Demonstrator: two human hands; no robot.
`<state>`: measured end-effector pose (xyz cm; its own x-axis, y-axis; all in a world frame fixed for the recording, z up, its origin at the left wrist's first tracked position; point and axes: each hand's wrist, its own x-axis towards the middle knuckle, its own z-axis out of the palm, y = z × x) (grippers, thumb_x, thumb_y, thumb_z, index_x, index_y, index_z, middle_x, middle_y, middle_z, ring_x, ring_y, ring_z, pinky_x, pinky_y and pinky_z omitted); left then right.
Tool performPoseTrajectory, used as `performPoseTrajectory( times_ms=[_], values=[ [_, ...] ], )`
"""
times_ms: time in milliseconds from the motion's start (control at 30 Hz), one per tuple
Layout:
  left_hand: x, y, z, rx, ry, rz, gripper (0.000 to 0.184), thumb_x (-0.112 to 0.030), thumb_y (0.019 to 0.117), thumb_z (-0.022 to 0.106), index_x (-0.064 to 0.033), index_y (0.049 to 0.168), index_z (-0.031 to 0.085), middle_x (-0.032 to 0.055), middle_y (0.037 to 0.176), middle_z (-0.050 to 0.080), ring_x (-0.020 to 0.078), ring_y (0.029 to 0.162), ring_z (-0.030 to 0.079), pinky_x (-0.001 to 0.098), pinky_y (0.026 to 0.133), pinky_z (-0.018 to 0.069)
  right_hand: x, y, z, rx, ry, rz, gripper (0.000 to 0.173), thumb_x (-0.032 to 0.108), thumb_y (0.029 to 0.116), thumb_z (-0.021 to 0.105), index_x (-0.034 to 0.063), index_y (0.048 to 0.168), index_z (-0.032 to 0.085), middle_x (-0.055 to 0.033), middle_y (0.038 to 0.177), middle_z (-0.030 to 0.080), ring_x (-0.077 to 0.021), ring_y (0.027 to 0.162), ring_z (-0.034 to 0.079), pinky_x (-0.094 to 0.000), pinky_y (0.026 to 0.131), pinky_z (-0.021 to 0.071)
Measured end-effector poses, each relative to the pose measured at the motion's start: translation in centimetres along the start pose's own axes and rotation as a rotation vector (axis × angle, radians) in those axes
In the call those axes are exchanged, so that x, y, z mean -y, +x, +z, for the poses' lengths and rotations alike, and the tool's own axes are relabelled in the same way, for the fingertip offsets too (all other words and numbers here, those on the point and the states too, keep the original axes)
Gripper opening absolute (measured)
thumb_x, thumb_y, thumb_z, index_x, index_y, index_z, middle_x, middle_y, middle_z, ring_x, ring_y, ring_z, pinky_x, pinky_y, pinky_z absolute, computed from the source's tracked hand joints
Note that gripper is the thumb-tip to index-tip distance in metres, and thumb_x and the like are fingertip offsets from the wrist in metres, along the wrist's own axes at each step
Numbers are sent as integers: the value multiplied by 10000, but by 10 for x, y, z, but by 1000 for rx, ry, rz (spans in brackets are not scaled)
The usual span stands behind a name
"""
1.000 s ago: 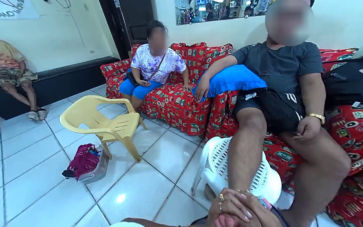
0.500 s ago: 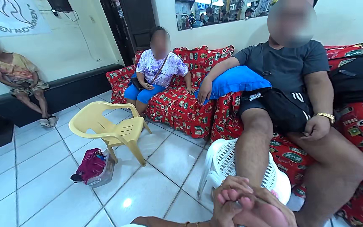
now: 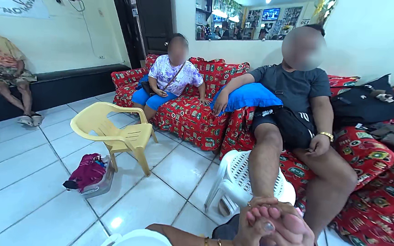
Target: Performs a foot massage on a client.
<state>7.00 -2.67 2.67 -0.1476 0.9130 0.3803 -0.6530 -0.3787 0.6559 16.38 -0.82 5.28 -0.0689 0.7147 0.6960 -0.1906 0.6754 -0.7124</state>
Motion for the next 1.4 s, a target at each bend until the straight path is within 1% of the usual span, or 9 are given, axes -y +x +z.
performPoseTrajectory(
  times_ms=[167,367,500,600,667,800,900,1233,1400],
  values=[
    [-5,-12,-4,138,103,0,678,-379,845,756,175,1195,580,61,1225,666,-29,1187,568,189,1057,424,-3,-13,3,-114,-68,-29,237,324,763,849,241,939,714,177,904,719,54,879,681,-158,821,566],
    [22,-21,-30,383,379,212,804,-449,862,736,202,1291,545,288,1381,582,267,1439,438,358,1239,238,9,-33,-3,-164,-150,88,119,331,785,843,315,831,735,212,820,702,69,790,662,-144,758,563],
    [33,-10,-47,497,493,312,758,-492,898,695,119,1329,573,243,1400,590,279,1453,424,421,1254,212,7,-30,-8,-53,-285,-17,280,508,960,654,274,809,678,206,787,649,109,795,616,-101,745,518],
    [36,14,-50,493,474,330,591,-488,984,611,-42,1372,597,94,1474,564,161,1453,420,389,1253,265,-2,-17,-21,67,-359,-36,504,651,1019,430,204,975,660,136,897,649,82,899,610,-140,830,508],
    [38,39,-49,463,446,343,423,-483,1032,524,-175,1277,680,-29,1423,616,127,1449,425,401,1262,249,-10,-13,-41,157,-355,73,619,663,922,615,122,1223,622,67,1145,669,25,1110,603,-216,989,511],
    [45,56,-54,489,366,265,331,-397,1066,485,-177,1046,732,-4,1179,746,235,1418,485,488,1280,172,-37,-34,-96,342,-540,413,903,295,750,836,-58,1491,457,-207,1519,500,-256,1440,451,-427,1188,377],
    [46,58,-57,454,303,208,299,-387,1055,505,-207,1015,740,-19,1168,741,214,1359,539,475,1265,222,-51,-49,-104,374,-594,449,812,214,809,806,-50,1500,472,-220,1552,472,-287,1477,419,-425,1223,331],
    [32,57,-50,350,155,123,273,-393,1049,517,-263,1090,753,-51,1242,712,158,1341,544,351,1219,307,-80,-45,-73,91,-420,69,457,244,949,691,-106,1242,677,-242,1295,679,-253,1297,623,-370,1143,461],
    [18,77,-39,252,-8,137,284,-389,1036,538,-259,1134,770,-16,1246,719,151,1257,614,313,1148,409,-77,-16,-60,52,-384,-43,426,279,946,724,-15,1252,692,-131,1294,705,-143,1290,618,-307,1128,476]
  ],
)
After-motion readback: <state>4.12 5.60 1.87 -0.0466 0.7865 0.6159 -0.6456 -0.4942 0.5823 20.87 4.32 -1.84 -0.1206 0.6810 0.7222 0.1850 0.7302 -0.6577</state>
